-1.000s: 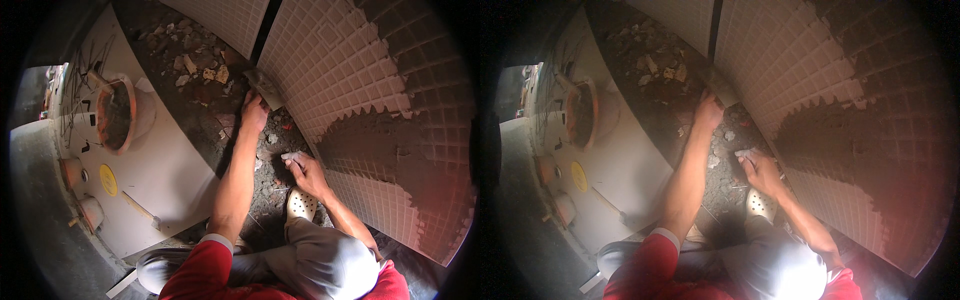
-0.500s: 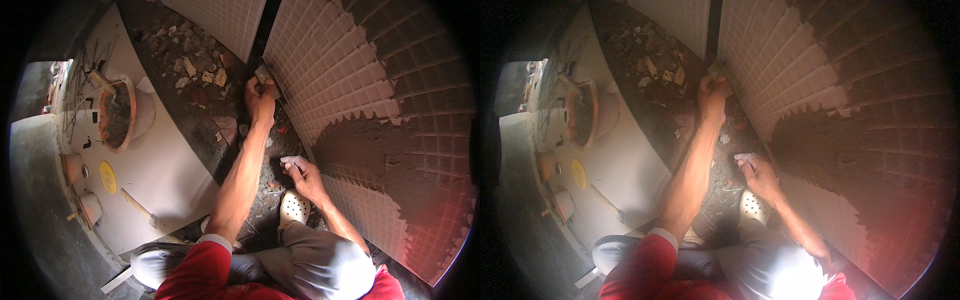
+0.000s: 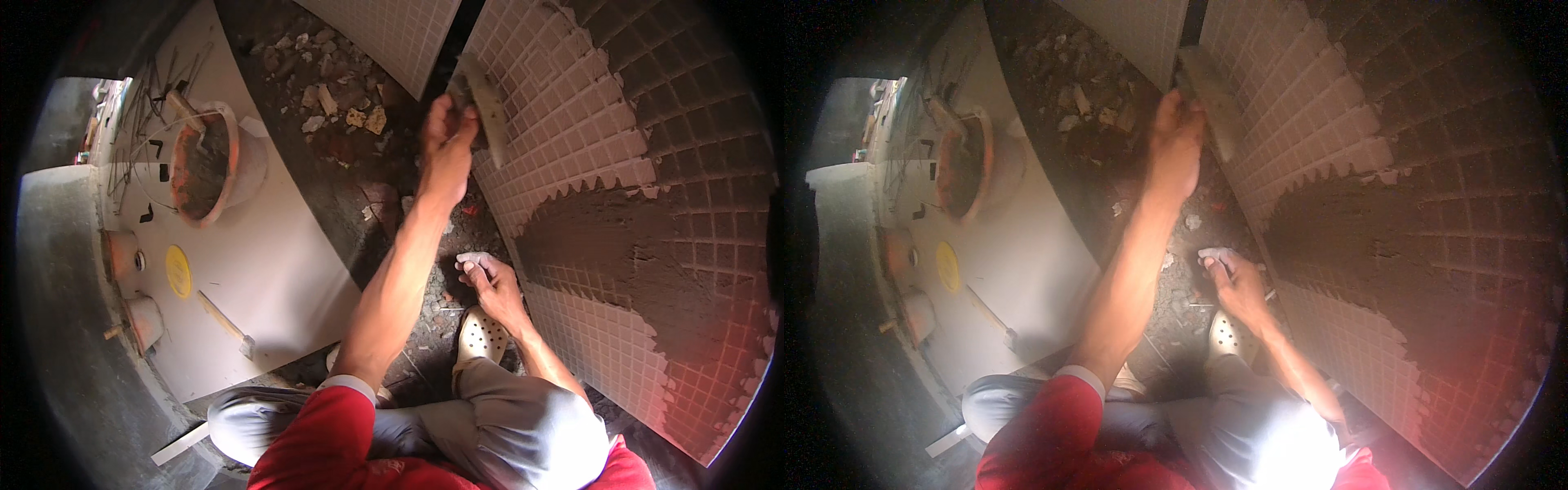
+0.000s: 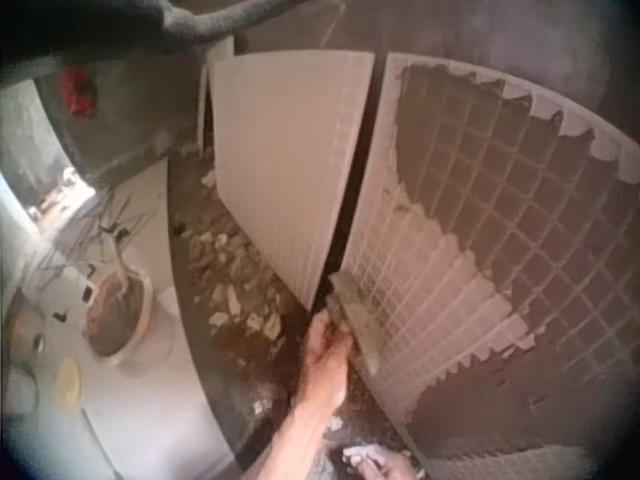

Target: The person scoops cement from a bucket and spreads it onto a ceramic tile using a notched trowel. They then place the tile onto the prepared floor area and tap it with a rubber mallet to secure it.

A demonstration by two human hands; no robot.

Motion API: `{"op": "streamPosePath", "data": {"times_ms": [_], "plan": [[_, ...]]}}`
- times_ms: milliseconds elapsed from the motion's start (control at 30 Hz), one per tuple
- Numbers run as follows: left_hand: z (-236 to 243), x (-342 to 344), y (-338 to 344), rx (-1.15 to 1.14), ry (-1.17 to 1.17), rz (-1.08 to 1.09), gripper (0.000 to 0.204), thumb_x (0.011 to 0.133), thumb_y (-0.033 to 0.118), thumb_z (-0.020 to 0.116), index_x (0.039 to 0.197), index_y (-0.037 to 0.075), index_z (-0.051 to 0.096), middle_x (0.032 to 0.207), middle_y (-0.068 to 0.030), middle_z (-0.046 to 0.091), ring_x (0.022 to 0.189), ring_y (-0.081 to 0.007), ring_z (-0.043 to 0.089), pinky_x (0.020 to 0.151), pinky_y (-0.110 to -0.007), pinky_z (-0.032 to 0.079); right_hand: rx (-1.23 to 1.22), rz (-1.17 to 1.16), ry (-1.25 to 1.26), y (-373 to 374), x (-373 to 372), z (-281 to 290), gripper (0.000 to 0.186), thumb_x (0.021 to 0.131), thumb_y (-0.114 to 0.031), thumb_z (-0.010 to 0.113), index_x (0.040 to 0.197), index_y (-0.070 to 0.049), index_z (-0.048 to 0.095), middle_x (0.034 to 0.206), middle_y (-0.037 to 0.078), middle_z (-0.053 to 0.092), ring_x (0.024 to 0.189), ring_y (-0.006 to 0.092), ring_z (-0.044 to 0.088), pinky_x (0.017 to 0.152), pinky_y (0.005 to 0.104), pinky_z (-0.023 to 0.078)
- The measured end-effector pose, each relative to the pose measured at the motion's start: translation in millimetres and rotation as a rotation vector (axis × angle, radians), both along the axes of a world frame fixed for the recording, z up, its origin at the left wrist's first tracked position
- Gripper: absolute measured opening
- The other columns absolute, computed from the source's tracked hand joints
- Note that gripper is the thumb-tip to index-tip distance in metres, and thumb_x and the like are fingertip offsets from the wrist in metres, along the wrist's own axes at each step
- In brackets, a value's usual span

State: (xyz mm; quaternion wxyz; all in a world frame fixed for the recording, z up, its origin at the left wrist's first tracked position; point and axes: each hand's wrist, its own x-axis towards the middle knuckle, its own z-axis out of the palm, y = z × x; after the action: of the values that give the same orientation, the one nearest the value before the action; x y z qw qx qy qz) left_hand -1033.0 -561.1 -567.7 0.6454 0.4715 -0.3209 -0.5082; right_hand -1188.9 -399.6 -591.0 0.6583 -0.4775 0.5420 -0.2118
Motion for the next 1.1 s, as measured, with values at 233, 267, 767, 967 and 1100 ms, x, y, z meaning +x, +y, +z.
{"op": "streamPosePath", "data": {"times_ms": [233,267,767,967,1100], "plan": [[-73,53,12,0.328,0.487,0.122,0.033,0.107,0.013,0.052,0.139,0.009,0.053,0.134,-0.0069,0.063,0.119,-0.022,0.063,0.097,-0.041,0.053,0.027,0.023,0.035,1,-7,1,0.03,0.108,-0.021,0.056,0.121,0.003,0.068,0.105,0.008,0.071,0.09,0.0143,0.067,0.084,0.0301,0.055],[-84,52,12,0.315,0.503,0.087,0.037,0.105,0.01,0.049,0.142,0.008,0.051,0.137,-0.0094,0.061,0.123,-0.0249,0.061,0.1,-0.042,0.053,0.012,0.025,0.016,1,-7,0,0.03,0.108,-0.021,0.056,0.121,0.003,0.068,0.106,0.009,0.071,0.092,0.0143,0.067,0.085,0.0302,0.056],[-107,22,-1,0.347,0.512,0.083,0.037,0.107,0.011,0.051,0.144,0.011,0.054,0.133,-0.0025,0.065,0.115,-0.0178,0.063,0.095,-0.038,0.051,0.103,0.005,-0.005,-1,-3,-3,0.03,0.106,-0.021,0.055,0.122,-0.001,0.07,0.108,0.01,0.075,0.093,0.018,0.071,0.086,0.0333,0.054],[-65,4,-9,0.36,0.286,0.129,0.035,0.107,0.011,0.054,0.142,0.007,0.056,0.13,-0.0052,0.065,0.113,-0.0148,0.06,0.095,-0.033,0.048,0.09,0.039,0.006,0,4,-3,0.029,0.105,-0.021,0.056,0.12,-0.001,0.071,0.106,0.009,0.075,0.093,0.0173,0.071,0.087,0.0325,0.054],[-34,-11,-17,0.231,0.18,0.204,0.033,0.105,0.008,0.057,0.137,-0.001,0.057,0.127,-0.0115,0.065,0.112,-0.0167,0.06,0.097,-0.032,0.048,0.067,0.023,-0.041,2,6,-4,0.028,0.107,-0.019,0.056,0.121,0.001,0.069,0.104,0.007,0.073,0.088,0.014,0.068,0.082,0.0299,0.055]]}}
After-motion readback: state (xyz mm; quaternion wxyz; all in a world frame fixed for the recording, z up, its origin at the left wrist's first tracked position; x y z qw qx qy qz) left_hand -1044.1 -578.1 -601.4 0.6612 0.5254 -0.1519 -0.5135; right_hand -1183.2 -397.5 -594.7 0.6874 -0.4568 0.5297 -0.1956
